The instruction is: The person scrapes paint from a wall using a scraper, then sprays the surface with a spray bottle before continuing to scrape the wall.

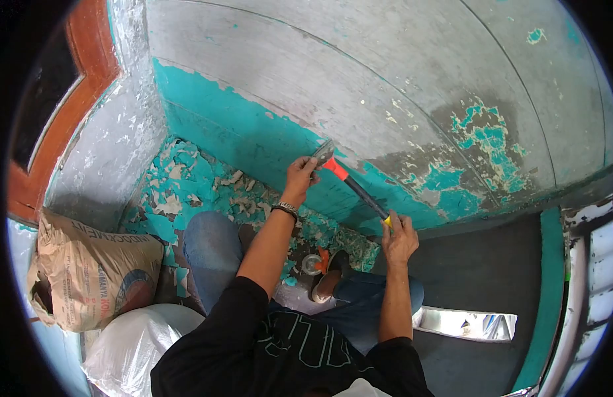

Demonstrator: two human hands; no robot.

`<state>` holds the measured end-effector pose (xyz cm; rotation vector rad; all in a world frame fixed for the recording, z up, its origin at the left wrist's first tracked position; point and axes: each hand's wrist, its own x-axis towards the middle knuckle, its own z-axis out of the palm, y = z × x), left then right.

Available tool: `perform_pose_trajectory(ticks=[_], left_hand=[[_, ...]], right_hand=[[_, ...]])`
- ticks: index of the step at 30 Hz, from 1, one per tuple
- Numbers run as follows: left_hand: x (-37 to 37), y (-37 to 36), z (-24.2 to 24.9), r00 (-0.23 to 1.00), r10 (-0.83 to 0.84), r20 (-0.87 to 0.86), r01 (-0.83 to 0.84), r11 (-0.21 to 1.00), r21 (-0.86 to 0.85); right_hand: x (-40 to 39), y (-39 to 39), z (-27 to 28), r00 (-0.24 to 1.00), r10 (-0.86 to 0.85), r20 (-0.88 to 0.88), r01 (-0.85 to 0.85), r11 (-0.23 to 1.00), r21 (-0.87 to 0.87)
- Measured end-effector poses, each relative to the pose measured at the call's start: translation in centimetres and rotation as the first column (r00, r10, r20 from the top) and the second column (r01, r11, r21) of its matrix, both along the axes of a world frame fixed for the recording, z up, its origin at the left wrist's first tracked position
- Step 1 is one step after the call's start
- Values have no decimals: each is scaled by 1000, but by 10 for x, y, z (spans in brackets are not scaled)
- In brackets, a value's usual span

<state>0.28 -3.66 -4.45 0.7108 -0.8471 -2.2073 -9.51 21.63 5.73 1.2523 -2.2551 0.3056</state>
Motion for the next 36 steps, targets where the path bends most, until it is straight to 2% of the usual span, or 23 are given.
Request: perform_pose_trajectory(ticks=[5,7,8,9,10,11,12,14,18,21,23,25,31,33,35,36], left_hand=[[15,-19,-6,995,102,-4,-102,994,47],[23,-25,-15,988,154,-11,-153,987,51],[27,-26,-25,989,137,-60,-132,988,84],[30,-24,-33,986,122,-109,-110,987,116],[32,-19,-35,986,125,-108,-113,987,114],[32,-11,-37,989,71,-130,-56,992,110],[31,-4,-37,988,17,-151,-1,994,107],[24,11,-26,987,-18,-162,34,995,98],[4,28,-11,980,-71,-187,88,992,87],[-8,28,-3,983,-54,-177,70,994,84],[-12,23,-3,988,-32,-148,47,994,96],[-16,15,-6,993,-14,-120,27,994,107],[9,-30,-14,989,110,-100,-98,988,119],[26,-45,-26,961,265,-78,-242,945,221],[40,-52,-41,936,327,-127,-288,923,256],[45,-52,-40,905,388,-175,-327,896,300]], right_hand=[[18,-29,-2,1000,16,7,-16,1000,20],[22,-36,-8,991,29,127,-40,996,79],[25,-32,-4,956,37,292,-79,988,131],[27,-26,-3,955,42,293,-83,988,128],[27,-16,-3,916,63,395,-136,978,158],[27,-5,-3,867,79,492,-191,964,182],[26,7,-4,866,83,492,-196,963,183],[20,30,-8,798,46,601,-177,971,160],[8,49,-4,832,119,542,-195,977,84],[3,46,2,841,42,539,-126,985,120],[0,39,1,909,4,417,-75,985,154],[3,26,4,921,9,390,-79,983,164],[42,-32,8,937,26,348,-104,973,207],[54,-52,1,932,17,361,-106,968,228],[56,-67,-12,922,64,382,-177,947,267],[57,-68,-5,862,91,499,-249,933,259]])
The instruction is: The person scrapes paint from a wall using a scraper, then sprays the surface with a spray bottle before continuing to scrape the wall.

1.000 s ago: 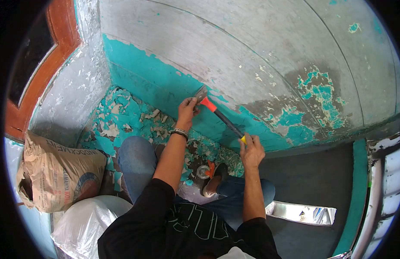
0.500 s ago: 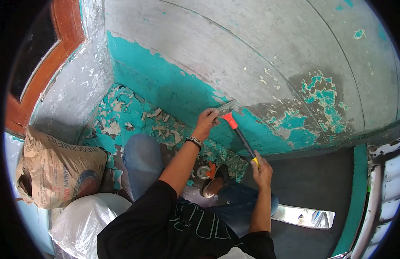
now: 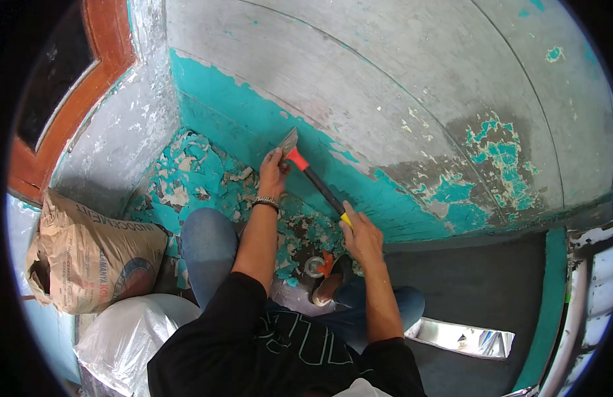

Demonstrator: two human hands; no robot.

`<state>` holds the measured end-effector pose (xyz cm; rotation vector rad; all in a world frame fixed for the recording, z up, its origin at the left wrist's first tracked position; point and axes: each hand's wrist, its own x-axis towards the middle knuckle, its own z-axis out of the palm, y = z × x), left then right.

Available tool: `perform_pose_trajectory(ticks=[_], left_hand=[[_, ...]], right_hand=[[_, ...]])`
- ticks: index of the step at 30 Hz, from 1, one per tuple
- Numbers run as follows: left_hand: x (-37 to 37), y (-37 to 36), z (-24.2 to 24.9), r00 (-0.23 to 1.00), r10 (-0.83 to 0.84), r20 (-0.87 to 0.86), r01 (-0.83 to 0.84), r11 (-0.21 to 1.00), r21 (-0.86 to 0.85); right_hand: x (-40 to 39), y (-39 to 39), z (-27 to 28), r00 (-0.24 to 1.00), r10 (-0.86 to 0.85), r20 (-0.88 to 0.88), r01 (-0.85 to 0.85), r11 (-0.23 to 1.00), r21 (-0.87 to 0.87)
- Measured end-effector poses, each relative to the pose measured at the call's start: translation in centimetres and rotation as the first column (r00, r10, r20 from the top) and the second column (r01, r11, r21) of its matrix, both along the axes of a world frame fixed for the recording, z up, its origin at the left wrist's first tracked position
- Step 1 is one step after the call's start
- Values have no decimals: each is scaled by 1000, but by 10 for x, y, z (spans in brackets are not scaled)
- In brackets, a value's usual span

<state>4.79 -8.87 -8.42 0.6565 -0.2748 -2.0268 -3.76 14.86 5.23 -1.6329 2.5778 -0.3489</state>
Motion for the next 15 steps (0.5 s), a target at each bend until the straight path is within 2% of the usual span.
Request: perform_pose_trajectory(ticks=[1,3,4,6,7,9,15], left_hand=[[2,3,1,1000,2,-1,-2,1000,-4],[3,18,2,992,-108,-58,103,990,-94],[-3,29,2,986,-163,-29,159,982,-106],[-22,58,8,957,-287,40,290,949,-127],[-32,71,14,932,-353,82,362,922,-138],[-50,89,26,888,-451,95,461,863,-209],[-78,99,35,861,-482,161,507,839,-197]], right_hand=[[-2,4,4,1000,2,-1,-2,1000,-4],[-6,31,8,976,73,206,-71,997,-17],[-9,47,8,977,69,203,-68,998,-13],[-13,85,6,988,-39,146,49,997,-65],[-15,102,7,989,-39,144,48,997,-58],[-21,128,12,975,-181,125,192,978,-84],[-41,136,27,973,-217,-79,211,974,-78]])
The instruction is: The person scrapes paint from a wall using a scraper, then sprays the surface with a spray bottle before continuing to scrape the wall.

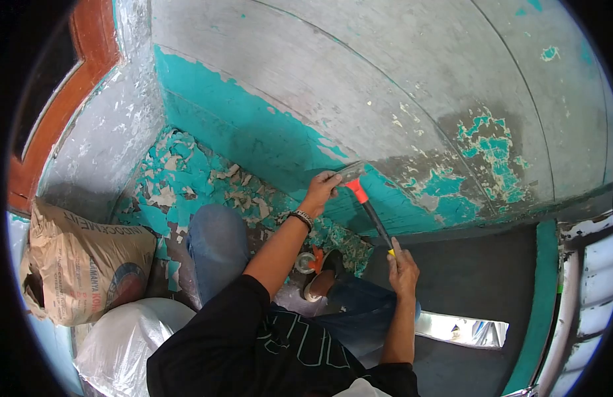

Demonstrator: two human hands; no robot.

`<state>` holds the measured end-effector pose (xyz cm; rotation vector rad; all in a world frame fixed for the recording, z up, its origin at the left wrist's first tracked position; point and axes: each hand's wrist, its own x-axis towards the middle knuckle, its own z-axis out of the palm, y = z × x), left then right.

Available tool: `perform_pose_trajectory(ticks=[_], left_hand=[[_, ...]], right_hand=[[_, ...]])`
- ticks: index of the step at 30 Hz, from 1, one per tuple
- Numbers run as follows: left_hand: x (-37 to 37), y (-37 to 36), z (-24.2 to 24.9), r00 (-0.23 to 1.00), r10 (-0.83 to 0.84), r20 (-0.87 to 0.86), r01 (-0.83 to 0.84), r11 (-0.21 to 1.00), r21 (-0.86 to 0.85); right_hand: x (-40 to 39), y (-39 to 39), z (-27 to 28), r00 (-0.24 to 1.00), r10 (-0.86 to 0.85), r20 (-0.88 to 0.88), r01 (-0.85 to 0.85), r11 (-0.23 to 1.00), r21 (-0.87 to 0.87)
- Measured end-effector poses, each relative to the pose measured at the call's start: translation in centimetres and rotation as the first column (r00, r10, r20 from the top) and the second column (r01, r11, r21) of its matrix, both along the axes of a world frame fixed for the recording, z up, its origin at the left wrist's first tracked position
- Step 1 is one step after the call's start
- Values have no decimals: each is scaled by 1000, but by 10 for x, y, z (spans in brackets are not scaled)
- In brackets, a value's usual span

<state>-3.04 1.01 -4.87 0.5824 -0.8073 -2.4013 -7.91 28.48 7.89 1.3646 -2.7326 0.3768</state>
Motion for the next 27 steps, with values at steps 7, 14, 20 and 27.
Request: perform_pose_trajectory(ticks=[7,14,20,27], left_hand=[[-3,-4,-3,999,33,31,-33,999,0],[0,-26,-19,995,85,-54,-83,996,41],[51,-101,-30,936,349,-43,-337,925,178],[101,-114,-21,840,479,-254,-445,877,180]], right_hand=[[-1,-7,2,999,-7,-48,9,999,51],[1,-36,4,995,37,-88,-36,999,16],[41,-128,11,983,163,-80,-156,984,87],[58,-134,-15,841,357,407,-352,932,-90]])
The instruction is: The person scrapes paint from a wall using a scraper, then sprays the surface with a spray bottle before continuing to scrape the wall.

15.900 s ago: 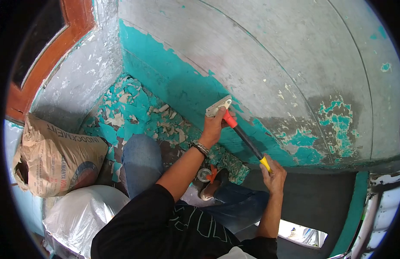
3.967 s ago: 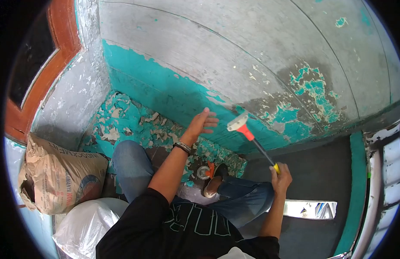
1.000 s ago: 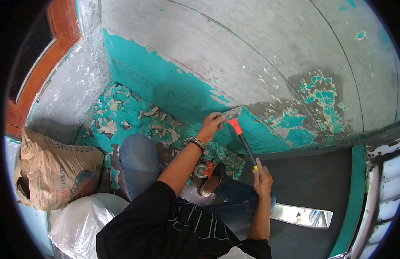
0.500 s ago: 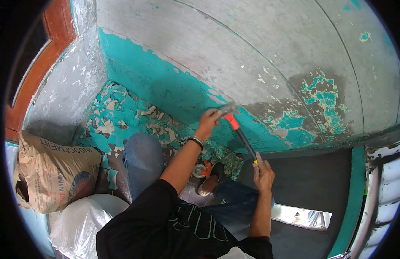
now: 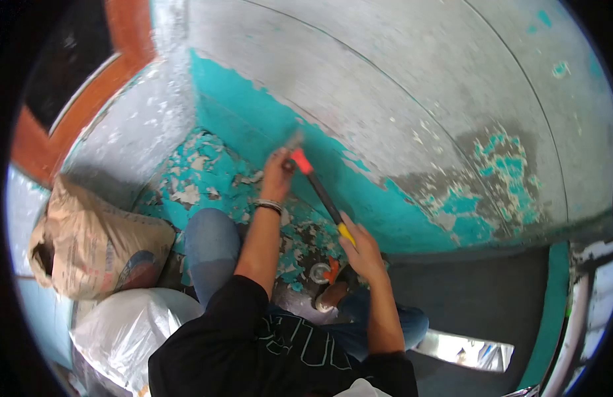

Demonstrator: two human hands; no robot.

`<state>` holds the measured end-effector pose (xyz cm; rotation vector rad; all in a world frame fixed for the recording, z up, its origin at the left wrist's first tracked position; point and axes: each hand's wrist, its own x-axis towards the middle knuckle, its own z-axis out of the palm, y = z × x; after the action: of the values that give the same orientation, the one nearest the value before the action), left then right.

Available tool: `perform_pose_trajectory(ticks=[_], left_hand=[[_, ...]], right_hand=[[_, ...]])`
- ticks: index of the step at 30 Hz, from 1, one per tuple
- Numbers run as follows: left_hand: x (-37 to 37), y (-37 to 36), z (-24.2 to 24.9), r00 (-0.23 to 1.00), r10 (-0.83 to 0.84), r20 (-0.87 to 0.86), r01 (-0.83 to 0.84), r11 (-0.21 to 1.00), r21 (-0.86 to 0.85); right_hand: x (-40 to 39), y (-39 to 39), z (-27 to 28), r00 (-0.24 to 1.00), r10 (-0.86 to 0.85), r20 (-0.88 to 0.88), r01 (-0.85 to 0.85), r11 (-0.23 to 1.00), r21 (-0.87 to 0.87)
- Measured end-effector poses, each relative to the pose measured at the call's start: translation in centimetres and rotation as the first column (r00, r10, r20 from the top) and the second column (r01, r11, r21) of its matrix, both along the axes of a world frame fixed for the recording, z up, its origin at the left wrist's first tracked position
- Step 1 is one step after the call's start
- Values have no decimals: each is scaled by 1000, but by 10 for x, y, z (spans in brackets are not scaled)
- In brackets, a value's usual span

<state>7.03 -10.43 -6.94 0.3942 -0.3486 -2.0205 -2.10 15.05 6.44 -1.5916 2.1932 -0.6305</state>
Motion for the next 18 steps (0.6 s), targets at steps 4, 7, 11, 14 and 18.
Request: perform_pose_trajectory(ticks=[4,7,11,14,18], left_hand=[[-23,34,-15,991,-133,-29,133,991,-12],[-43,79,2,954,-294,-51,299,940,165],[-50,138,45,940,-336,64,321,931,172],[-63,178,62,963,-196,185,197,980,14],[-49,194,87,846,-59,530,190,962,-197]], right_hand=[[-9,62,-17,944,-137,301,172,981,-93],[-1,88,-5,925,-246,288,290,949,-121],[5,95,12,961,-273,51,277,946,-166],[16,77,17,952,-305,29,306,949,-70],[21,41,8,977,-212,-9,206,959,-197]])
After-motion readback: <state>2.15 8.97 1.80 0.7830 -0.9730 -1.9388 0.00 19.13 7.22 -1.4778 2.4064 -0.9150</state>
